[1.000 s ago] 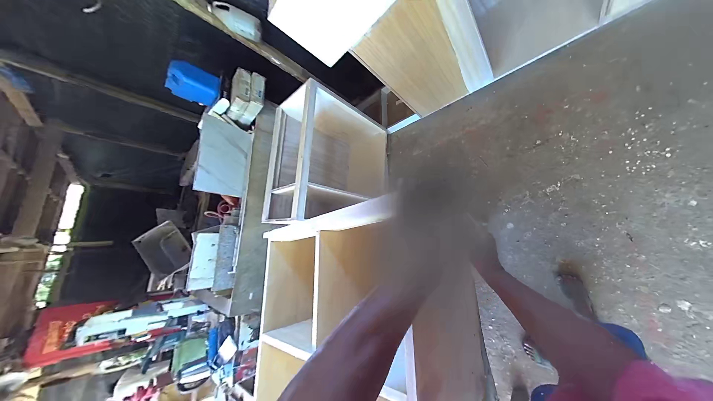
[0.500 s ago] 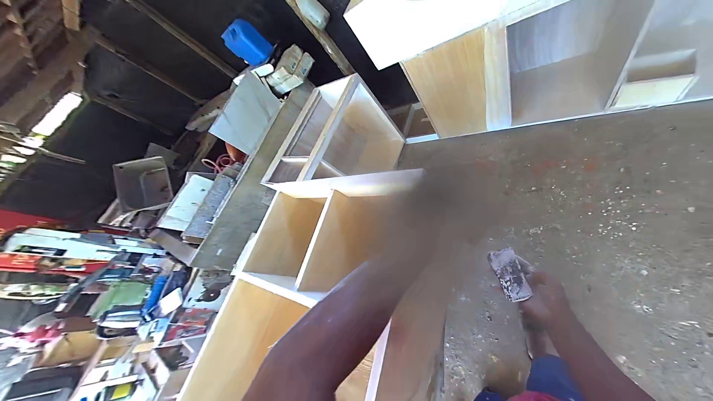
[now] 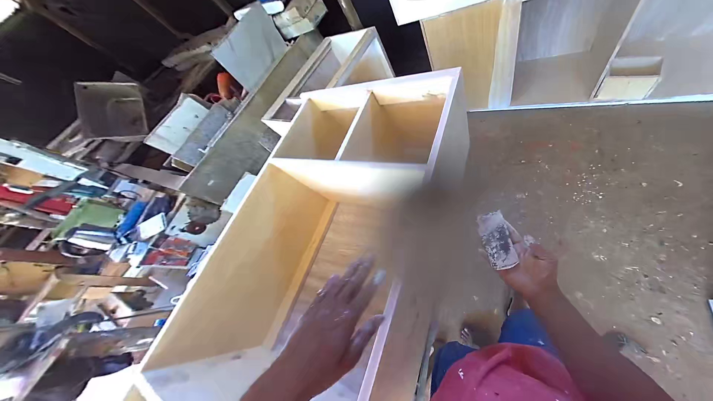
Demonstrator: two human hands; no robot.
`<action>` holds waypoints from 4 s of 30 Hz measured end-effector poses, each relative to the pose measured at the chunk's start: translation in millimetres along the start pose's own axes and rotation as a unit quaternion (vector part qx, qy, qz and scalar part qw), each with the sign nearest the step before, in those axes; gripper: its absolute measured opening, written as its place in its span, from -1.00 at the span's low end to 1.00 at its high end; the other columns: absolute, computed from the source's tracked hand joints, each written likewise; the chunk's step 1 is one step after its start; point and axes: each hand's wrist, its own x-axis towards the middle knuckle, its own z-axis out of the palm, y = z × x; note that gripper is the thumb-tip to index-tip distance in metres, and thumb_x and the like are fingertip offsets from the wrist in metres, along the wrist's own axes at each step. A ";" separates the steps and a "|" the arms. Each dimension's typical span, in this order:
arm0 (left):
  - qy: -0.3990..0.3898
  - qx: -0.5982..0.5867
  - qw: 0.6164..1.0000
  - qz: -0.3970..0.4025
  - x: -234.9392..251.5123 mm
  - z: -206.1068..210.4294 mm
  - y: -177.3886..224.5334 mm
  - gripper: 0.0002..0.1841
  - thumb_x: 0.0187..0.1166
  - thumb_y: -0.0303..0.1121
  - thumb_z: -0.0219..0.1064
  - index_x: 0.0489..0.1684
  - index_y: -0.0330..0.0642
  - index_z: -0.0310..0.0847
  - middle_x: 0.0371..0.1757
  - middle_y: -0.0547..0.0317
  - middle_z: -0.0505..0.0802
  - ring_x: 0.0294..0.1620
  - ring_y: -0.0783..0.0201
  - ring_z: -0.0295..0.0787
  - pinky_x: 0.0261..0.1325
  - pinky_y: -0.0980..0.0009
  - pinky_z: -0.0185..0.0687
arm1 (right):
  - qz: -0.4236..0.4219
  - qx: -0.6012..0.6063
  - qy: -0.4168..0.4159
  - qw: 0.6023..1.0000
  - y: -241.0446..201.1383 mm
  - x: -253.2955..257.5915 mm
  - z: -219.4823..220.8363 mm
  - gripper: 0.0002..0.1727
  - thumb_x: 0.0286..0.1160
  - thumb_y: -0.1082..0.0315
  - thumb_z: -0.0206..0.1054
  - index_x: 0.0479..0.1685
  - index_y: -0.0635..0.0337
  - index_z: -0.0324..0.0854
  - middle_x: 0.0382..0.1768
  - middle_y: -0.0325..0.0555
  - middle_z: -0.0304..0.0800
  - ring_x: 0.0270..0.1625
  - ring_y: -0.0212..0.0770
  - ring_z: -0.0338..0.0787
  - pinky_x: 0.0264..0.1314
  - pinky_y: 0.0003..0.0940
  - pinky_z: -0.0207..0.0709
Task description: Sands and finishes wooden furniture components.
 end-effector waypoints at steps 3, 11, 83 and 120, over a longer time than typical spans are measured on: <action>0.044 -0.145 0.983 -0.106 -97.6 32.8 -14.2 -0.26 0.71 0.22 0.06 0.79 -0.02 0.29 0.89 0.06 0.21 0.88 0.13 0.09 0.81 0.01 0.19 | -0.004 -0.019 0.036 0.999 24.7 -37.8 5.5 -0.38 0.58 0.15 -0.05 0.68 0.03 0.29 0.55 0.12 0.52 0.52 0.14 0.60 0.49 0.19 0.54; 0.031 -0.239 0.958 -0.153 -253.5 99.7 26.5 -0.31 0.82 0.17 -0.16 0.73 -0.11 0.37 0.76 0.10 0.47 0.79 0.20 0.31 0.82 0.08 0.20 | 0.052 -0.238 0.012 0.970 50.9 -115.2 -1.2 -0.35 0.64 0.41 -0.18 0.78 -0.12 0.14 0.67 -0.05 0.38 0.63 0.01 0.50 0.58 0.04 0.50; 0.056 -0.218 0.974 -0.021 -476.9 163.4 17.7 -0.39 0.83 0.13 -0.09 0.81 0.14 0.17 0.71 0.19 0.49 0.57 0.24 0.56 0.49 0.02 0.54 | -0.304 -0.704 0.195 0.611 607.0 -542.0 106.8 -0.10 0.18 0.69 0.36 0.75 0.36 0.23 0.75 0.11 0.31 0.81 -0.06 0.28 0.80 -0.18 0.22; 0.097 -0.205 0.974 -0.008 -471.4 165.8 13.3 -0.41 0.84 0.09 -0.05 0.81 0.12 0.16 0.68 0.12 0.52 0.42 0.10 0.71 0.38 -0.11 0.64 | -0.169 -0.685 0.243 0.666 604.0 -550.1 116.1 -0.08 0.35 0.60 0.28 0.85 0.29 0.02 0.81 0.15 0.17 0.80 0.01 0.28 0.75 -0.10 0.29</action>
